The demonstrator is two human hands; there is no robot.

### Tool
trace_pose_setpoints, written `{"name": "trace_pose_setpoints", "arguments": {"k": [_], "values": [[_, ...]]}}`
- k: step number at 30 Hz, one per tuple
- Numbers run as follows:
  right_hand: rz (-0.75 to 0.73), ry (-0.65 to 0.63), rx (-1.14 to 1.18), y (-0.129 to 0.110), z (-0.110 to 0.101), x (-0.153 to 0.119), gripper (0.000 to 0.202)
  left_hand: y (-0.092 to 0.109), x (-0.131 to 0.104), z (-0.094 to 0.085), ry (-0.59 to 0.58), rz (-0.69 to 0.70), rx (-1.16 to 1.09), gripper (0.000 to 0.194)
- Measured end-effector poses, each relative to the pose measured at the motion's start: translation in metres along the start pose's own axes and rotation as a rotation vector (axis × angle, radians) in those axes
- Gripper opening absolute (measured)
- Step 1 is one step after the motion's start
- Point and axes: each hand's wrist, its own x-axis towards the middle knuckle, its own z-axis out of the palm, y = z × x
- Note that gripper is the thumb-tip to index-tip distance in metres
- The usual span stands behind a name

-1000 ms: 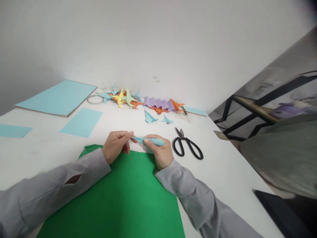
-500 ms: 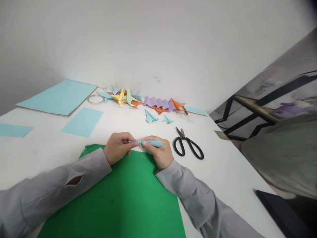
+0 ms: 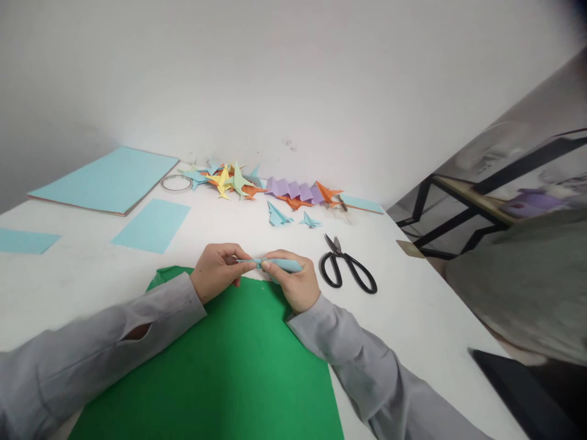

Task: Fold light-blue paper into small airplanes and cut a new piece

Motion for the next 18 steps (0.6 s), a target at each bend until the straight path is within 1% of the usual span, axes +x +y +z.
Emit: {"name": "trace_pose_setpoints", "arguments": {"k": [2,8,13,18], "values": [[-0.013,-0.013,-0.006,-0.0014,0.0001,-0.0001,0.013,0.0005,0.0000,0.0008,0.001,-0.010,0.011,0.020],[-0.034,-0.047,-0.009,-0.0026,0.0002,-0.0012,0.013,0.0012,-0.0008,0.0024,-0.057,0.093,-0.034,0.024],[-0.025,-0.052,0.003,-0.0007,-0.0002,-0.0018,0.013,0.0009,-0.0014,0.0016,-0.089,0.115,-0.030,0.025],[-0.019,-0.061,0.000,0.0007,-0.0007,-0.0023,0.014,0.0013,-0.0011,0.0011,-0.078,0.110,-0.013,0.025]]}}
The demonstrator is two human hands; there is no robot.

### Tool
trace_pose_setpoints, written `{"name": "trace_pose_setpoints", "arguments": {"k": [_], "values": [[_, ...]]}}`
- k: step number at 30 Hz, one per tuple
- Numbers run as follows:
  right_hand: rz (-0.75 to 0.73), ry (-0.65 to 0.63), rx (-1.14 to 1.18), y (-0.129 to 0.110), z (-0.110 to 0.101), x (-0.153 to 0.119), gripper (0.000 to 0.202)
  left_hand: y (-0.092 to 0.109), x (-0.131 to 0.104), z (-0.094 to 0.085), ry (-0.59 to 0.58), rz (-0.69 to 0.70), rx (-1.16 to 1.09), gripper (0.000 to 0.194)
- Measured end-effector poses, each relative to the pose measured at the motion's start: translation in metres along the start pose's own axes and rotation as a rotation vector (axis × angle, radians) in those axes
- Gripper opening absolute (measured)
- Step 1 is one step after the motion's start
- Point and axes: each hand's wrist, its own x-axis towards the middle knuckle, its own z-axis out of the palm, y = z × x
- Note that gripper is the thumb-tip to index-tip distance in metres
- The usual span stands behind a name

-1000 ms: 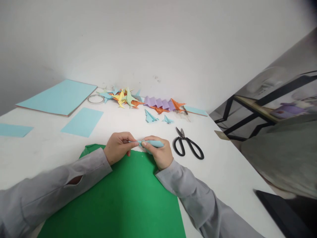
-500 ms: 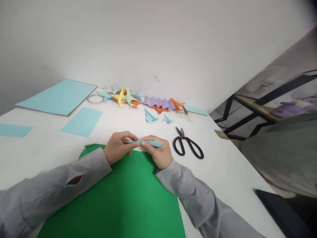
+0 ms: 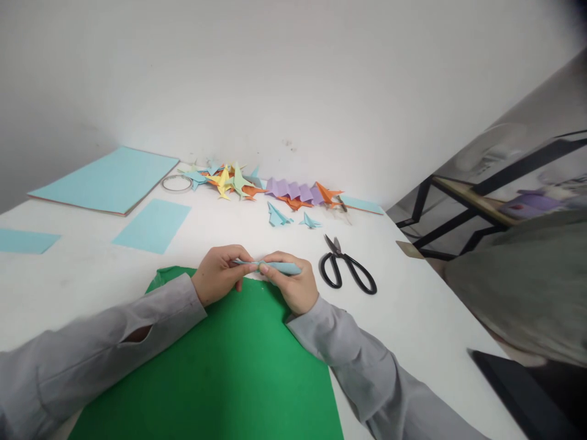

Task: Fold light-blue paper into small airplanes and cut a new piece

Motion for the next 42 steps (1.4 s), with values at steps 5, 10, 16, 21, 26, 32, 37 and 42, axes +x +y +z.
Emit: {"name": "trace_pose_setpoints", "arguments": {"k": [5,10,16,21,26,32,37,42], "values": [[-0.004,0.023,-0.036,-0.0009,0.0001,0.0001,0.019,-0.0010,0.0000,-0.0003,0.018,-0.009,0.001,0.024],[-0.019,0.054,-0.045,-0.0025,0.0011,0.0003,0.019,-0.0016,-0.0003,-0.0002,0.032,0.022,-0.017,0.024],[-0.028,0.049,-0.035,0.0009,0.0010,0.0002,0.020,-0.0027,0.0000,0.0006,0.049,0.054,-0.031,0.022],[-0.007,0.054,-0.048,0.0019,0.0017,0.0006,0.019,-0.0014,-0.0001,0.0010,0.055,0.040,-0.027,0.022],[0.012,0.059,-0.057,-0.0002,0.0017,0.0010,0.017,0.0001,0.0001,0.0013,0.054,0.024,-0.031,0.022],[0.051,0.055,-0.034,-0.0013,0.0005,0.0007,0.018,-0.0005,-0.0004,0.0021,0.107,-0.038,-0.018,0.022],[0.063,0.056,-0.019,0.0002,0.0005,0.0005,0.020,-0.0007,-0.0005,-0.0001,0.087,-0.018,-0.020,0.023],[0.072,0.081,0.007,0.0016,0.0007,0.0017,0.021,-0.0008,0.0008,-0.0013,0.069,-0.029,-0.023,0.023]]}}
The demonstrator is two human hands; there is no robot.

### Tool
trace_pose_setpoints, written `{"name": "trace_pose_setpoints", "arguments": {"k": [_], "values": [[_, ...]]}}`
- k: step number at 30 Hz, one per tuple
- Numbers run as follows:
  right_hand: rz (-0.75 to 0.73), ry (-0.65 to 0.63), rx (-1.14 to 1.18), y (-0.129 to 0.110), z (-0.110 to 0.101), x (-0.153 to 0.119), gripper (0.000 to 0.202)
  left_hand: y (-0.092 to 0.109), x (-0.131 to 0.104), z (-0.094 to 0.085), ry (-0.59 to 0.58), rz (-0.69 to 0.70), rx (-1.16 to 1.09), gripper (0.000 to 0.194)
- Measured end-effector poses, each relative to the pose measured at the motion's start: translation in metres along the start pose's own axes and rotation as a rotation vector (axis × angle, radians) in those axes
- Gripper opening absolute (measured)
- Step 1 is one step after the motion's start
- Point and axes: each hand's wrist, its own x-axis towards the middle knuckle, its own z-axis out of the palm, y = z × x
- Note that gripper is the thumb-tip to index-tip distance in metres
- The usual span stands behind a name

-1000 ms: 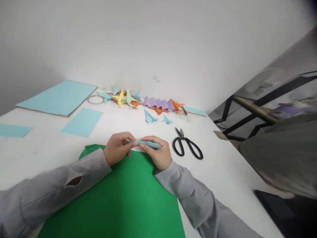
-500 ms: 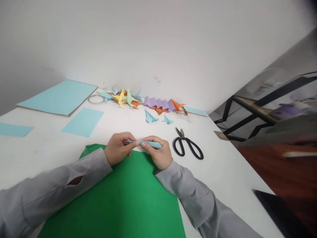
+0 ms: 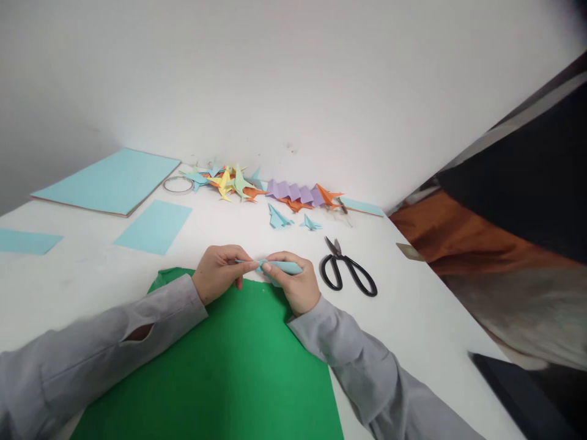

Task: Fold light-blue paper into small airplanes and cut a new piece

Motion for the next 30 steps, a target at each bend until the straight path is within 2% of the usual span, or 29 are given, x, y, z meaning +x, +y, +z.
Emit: {"name": "trace_pose_setpoints", "arguments": {"k": [8,20,23,25,30], "values": [[-0.001,0.045,0.005,-0.0003,0.0006,0.0008,0.020,-0.0024,0.0012,0.0002,0.112,-0.069,-0.051,0.021],[0.060,0.062,0.077,0.0028,0.0012,0.0038,0.024,-0.0012,0.0000,-0.0042,0.081,-0.152,-0.096,0.028],[0.049,0.066,0.059,0.0024,0.0005,0.0039,0.025,-0.0013,-0.0006,-0.0041,0.070,-0.131,-0.076,0.031],[0.037,0.061,0.048,0.0007,0.0002,0.0033,0.023,-0.0003,-0.0010,-0.0026,0.060,-0.098,-0.043,0.027],[0.003,-0.045,0.013,-0.0046,0.0003,0.0008,0.018,0.0020,-0.0003,0.0028,-0.019,-0.015,0.045,0.027]]}}
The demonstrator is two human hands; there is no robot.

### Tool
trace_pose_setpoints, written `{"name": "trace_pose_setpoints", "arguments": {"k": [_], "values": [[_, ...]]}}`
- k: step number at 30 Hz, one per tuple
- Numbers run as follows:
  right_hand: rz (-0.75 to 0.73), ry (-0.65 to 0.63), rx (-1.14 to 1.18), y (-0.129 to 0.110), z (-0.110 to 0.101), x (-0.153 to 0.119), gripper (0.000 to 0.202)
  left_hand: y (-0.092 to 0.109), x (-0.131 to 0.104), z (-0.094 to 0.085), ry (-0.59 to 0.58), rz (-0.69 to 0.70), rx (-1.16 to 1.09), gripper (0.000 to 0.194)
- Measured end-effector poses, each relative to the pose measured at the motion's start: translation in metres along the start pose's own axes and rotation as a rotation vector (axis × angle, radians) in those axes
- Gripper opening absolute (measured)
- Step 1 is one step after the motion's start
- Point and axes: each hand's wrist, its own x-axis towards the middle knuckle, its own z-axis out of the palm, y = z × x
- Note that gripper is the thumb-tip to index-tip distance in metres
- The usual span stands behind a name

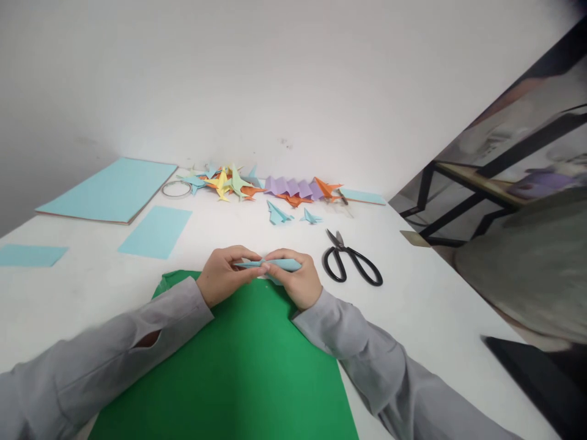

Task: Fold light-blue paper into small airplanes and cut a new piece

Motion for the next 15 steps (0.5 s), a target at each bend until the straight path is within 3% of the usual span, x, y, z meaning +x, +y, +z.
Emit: {"name": "trace_pose_setpoints", "arguments": {"k": [5,15], "values": [[-0.007,-0.014,-0.007,-0.0017,-0.0005,-0.0008,0.018,-0.0005,0.0007,-0.0012,-0.024,0.032,0.122,0.021],[0.017,-0.078,0.022,0.0016,-0.0015,0.0011,0.021,0.0015,0.0007,-0.0040,-0.086,0.025,0.054,0.023]]}}
